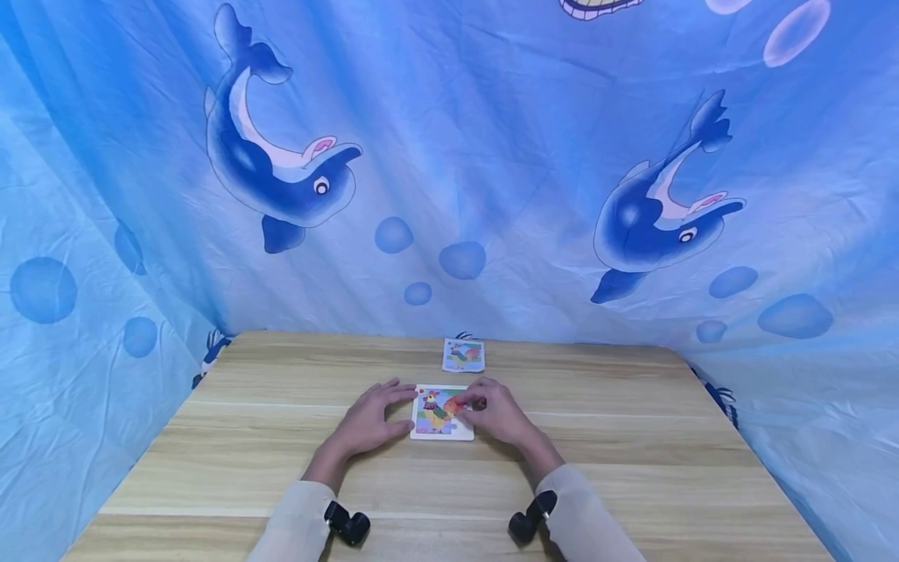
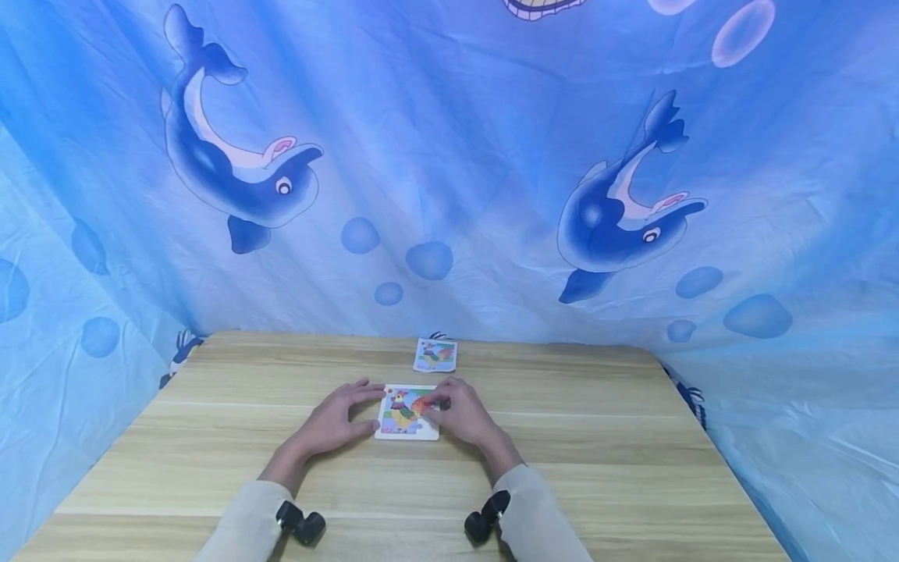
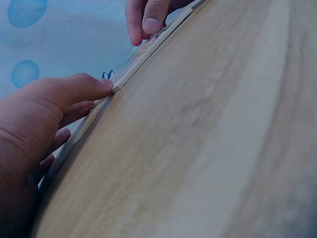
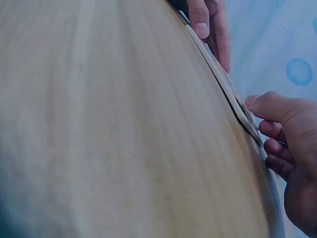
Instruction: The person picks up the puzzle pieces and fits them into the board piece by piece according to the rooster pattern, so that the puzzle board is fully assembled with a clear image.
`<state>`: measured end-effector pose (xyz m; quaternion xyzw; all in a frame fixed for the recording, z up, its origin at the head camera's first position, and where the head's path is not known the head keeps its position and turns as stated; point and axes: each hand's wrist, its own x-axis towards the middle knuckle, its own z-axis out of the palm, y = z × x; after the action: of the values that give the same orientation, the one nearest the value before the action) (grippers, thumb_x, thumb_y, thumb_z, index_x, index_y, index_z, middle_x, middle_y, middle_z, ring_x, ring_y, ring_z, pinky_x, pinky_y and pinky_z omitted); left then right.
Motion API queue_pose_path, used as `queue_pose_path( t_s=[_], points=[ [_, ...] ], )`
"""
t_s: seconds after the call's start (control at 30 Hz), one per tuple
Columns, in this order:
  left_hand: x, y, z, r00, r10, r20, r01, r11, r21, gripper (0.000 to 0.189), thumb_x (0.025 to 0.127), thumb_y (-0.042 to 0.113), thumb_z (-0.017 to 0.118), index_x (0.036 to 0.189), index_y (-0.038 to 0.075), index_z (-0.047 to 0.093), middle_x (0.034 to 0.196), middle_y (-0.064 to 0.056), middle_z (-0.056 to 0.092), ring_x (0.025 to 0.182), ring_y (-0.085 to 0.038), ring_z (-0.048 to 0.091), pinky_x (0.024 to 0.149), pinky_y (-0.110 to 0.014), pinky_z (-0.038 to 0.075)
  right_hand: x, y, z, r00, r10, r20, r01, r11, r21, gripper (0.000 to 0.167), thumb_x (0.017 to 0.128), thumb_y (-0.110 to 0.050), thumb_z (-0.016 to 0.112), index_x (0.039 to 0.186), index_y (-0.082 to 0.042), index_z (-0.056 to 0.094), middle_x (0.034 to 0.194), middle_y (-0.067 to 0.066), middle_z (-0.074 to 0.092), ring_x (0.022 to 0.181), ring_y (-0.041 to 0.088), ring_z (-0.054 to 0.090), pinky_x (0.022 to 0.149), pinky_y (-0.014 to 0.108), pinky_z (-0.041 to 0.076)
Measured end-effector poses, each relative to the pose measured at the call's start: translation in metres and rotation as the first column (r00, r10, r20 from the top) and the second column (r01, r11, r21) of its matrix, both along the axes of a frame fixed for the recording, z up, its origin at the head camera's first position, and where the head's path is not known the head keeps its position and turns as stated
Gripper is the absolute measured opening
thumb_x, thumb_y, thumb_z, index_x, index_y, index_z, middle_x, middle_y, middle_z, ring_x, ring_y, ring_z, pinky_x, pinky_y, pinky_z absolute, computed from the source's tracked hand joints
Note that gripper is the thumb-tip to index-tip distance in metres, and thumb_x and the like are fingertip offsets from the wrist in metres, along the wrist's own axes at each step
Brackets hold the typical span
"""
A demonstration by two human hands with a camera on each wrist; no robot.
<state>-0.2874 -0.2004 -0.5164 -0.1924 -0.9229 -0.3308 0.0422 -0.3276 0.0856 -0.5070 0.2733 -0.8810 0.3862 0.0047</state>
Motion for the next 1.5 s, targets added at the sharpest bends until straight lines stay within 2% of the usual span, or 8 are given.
queue_pose_path(
  t_s=[0.4, 0.6, 0.73, 0.8, 0.93, 1.07, 1.27, 1.5],
  points=[
    [0.001, 0.001, 0.002, 1.0, -0.003, 0.003, 0.003, 1.0, -0.001, 0.056, 0.09, 0.032, 0.073, 0.143, 0.017, 0.063, 0.156, -0.003, 0.054, 0.155, -0.035, 0.035, 0.129, -0.063, 0.02, 0.0, -0.005, -0.003, 1.0, -0.017, -0.025, 0.017, 1.0, 0.019, 0.017, 0.09, -0.022, 0.081, 0.106, -0.019, 0.082, 0.098, -0.006, 0.065, 0.087, 0.009, 0.056, 0.075, 0.021, 0.048],
    [0.0, 0.003, -0.001, 1.0, 0.004, 0.001, -0.004, 1.0, 0.012, 0.056, 0.09, 0.033, 0.074, 0.142, 0.018, 0.064, 0.156, -0.003, 0.054, 0.155, -0.036, 0.035, 0.128, -0.065, 0.021, 0.004, 0.002, 0.009, 1.0, -0.016, 0.026, 0.016, 1.0, -0.001, 0.015, 0.092, -0.022, 0.078, 0.106, -0.019, 0.082, 0.104, -0.002, 0.067, 0.093, 0.014, 0.059, 0.078, 0.025, 0.05],
    [0.002, 0.004, -0.001, 1.0, 0.005, 0.0, -0.005, 1.0, 0.021, 0.056, 0.09, 0.033, 0.074, 0.142, 0.017, 0.064, 0.156, -0.004, 0.054, 0.155, -0.037, 0.035, 0.126, -0.068, 0.022, 0.008, 0.018, 0.022, 0.999, -0.041, 0.013, 0.042, 0.998, -0.05, 0.019, 0.091, -0.02, 0.077, 0.109, -0.014, 0.08, 0.112, 0.002, 0.07, 0.101, 0.02, 0.064, 0.084, 0.03, 0.056],
    [0.003, 0.003, -0.001, 1.0, 0.013, 0.001, -0.013, 1.0, 0.019, 0.056, 0.089, 0.033, 0.074, 0.142, 0.017, 0.064, 0.156, -0.004, 0.054, 0.155, -0.037, 0.035, 0.126, -0.068, 0.022, 0.009, 0.029, 0.026, 0.999, -0.053, -0.005, 0.052, 0.997, -0.064, 0.022, 0.091, -0.018, 0.077, 0.112, -0.011, 0.079, 0.113, 0.003, 0.071, 0.102, 0.021, 0.065, 0.085, 0.029, 0.057],
    [0.003, 0.002, 0.001, 1.0, 0.021, 0.003, -0.021, 1.0, 0.012, 0.056, 0.09, 0.033, 0.074, 0.142, 0.018, 0.064, 0.156, -0.004, 0.054, 0.155, -0.036, 0.035, 0.126, -0.067, 0.023, 0.014, 0.052, 0.033, 0.996, -0.084, 0.023, 0.085, 0.995, -0.053, 0.025, 0.09, -0.019, 0.078, 0.114, -0.01, 0.078, 0.111, 0.003, 0.072, 0.103, 0.019, 0.064, 0.087, 0.027, 0.056],
    [0.003, 0.001, 0.002, 1.0, 0.017, 0.001, -0.017, 1.0, 0.016, 0.056, 0.089, 0.032, 0.075, 0.142, 0.017, 0.064, 0.156, -0.004, 0.054, 0.155, -0.037, 0.036, 0.126, -0.067, 0.022, 0.022, 0.077, 0.03, 0.995, -0.095, 0.034, 0.096, 0.995, -0.031, 0.024, 0.09, -0.022, 0.079, 0.112, -0.011, 0.078, 0.109, 0.003, 0.072, 0.099, 0.016, 0.063, 0.085, 0.024, 0.056],
    [0.003, 0.001, 0.001, 1.0, 0.021, 0.012, -0.021, 1.0, 0.006, 0.056, 0.089, 0.033, 0.075, 0.143, 0.019, 0.064, 0.157, -0.002, 0.054, 0.155, -0.035, 0.035, 0.128, -0.065, 0.021, 0.038, 0.113, 0.021, 0.996, -0.067, 0.06, 0.068, 0.998, -0.017, 0.02, 0.091, -0.022, 0.079, 0.108, -0.013, 0.078, 0.108, 0.003, 0.071, 0.098, 0.017, 0.065, 0.086, 0.026, 0.058],
    [0.002, 0.001, 0.002, 1.0, 0.02, 0.011, -0.02, 1.0, 0.013, 0.056, 0.09, 0.034, 0.075, 0.142, 0.018, 0.064, 0.156, -0.004, 0.054, 0.155, -0.036, 0.036, 0.127, -0.066, 0.022, 0.049, 0.136, 0.012, 0.993, -0.016, 0.119, 0.016, 1.0, 0.008, 0.024, 0.088, -0.022, 0.081, 0.111, -0.017, 0.077, 0.111, 0.001, 0.07, 0.102, 0.012, 0.064, 0.089, 0.02, 0.055]
  ],
)
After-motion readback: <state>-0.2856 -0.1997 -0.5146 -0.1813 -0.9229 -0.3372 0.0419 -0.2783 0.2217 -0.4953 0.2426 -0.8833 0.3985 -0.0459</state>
